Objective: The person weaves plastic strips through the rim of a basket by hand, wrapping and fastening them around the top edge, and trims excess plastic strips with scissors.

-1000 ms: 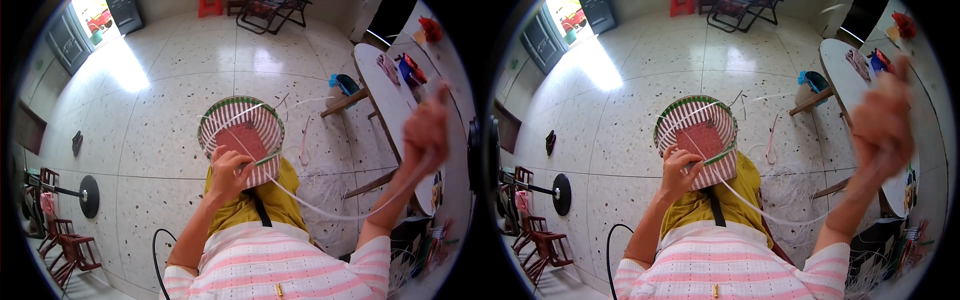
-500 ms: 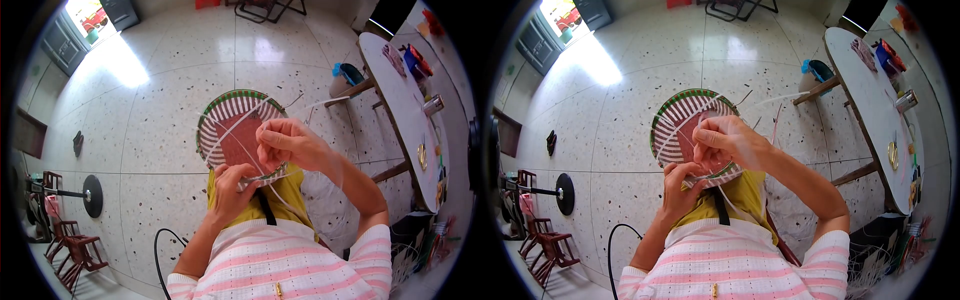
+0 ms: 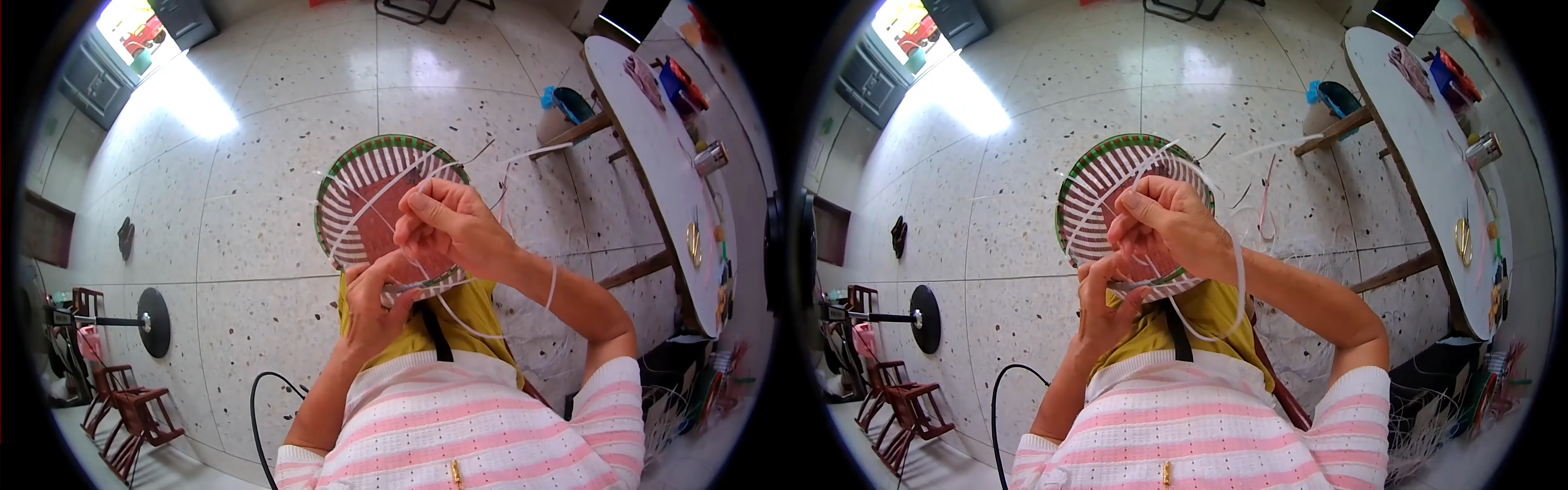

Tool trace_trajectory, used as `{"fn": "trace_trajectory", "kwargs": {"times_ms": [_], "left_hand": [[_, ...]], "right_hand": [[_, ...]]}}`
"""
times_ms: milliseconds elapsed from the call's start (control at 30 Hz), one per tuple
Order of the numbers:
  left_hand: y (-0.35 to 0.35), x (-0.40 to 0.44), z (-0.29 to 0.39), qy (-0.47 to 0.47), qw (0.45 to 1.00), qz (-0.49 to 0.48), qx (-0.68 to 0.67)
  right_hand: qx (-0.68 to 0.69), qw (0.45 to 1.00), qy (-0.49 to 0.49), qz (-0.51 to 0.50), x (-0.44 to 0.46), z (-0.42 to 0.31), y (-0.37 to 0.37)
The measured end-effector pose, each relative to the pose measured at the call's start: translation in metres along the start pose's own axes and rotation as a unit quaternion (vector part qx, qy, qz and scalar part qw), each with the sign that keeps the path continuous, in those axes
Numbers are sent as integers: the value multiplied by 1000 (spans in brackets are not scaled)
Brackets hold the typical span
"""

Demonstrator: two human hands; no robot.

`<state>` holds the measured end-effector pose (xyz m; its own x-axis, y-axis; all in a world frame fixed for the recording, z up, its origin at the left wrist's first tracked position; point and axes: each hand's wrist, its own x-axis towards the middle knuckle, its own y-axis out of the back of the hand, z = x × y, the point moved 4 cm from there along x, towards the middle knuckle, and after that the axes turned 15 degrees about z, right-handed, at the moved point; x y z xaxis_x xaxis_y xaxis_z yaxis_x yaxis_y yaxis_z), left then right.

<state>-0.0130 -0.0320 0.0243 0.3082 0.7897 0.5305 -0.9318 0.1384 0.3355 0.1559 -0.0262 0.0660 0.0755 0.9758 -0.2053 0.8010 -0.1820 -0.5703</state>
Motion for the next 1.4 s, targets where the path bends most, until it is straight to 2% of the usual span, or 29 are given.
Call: {"fn": "trace_trajectory", "kwargs": {"times_ms": [33,100,167,233,267,333,400,467,500,567,733,800,1133,1200,1400], "left_hand": [[-1,2,-1,1,1000,-1,0],[-3,8,4,-105,993,-15,48],[-3,9,6,-109,992,-26,54],[-4,10,6,-115,991,-36,62],[-4,10,6,-110,991,-41,57],[-4,9,5,-106,992,-45,51],[-3,6,3,-108,992,-33,62],[-5,7,8,-107,993,-20,49],[-4,7,10,-105,994,-6,36],[-4,5,8,-87,995,-21,32],[-3,-2,5,-84,996,-35,21],[-2,-4,5,-91,995,-24,17],[0,-10,10,-91,995,-28,18],[1,-13,11,-90,995,-34,21],[1,-18,15,-104,994,-34,25]], "right_hand": [[-8,1000,-3,14,1,1,2],[-2,1000,0,17,2,4,3],[4,1000,2,20,1,2,3],[-148,988,26,16,0,-4,4],[-148,989,26,17,1,-3,7],[-343,932,94,-68,2,5,13],[-369,918,116,-87,2,9,18],[-470,871,103,-95,2,9,20],[-469,872,102,-95,0,7,19],[-376,926,-31,-10,0,9,27],[-390,919,-44,-45,0,11,24],[-432,899,-31,-72,-1,9,19],[-466,879,-75,-71,-5,16,16],[-451,883,-16,-126,-7,18,15],[-456,876,-77,-134,-11,18,11]]}}
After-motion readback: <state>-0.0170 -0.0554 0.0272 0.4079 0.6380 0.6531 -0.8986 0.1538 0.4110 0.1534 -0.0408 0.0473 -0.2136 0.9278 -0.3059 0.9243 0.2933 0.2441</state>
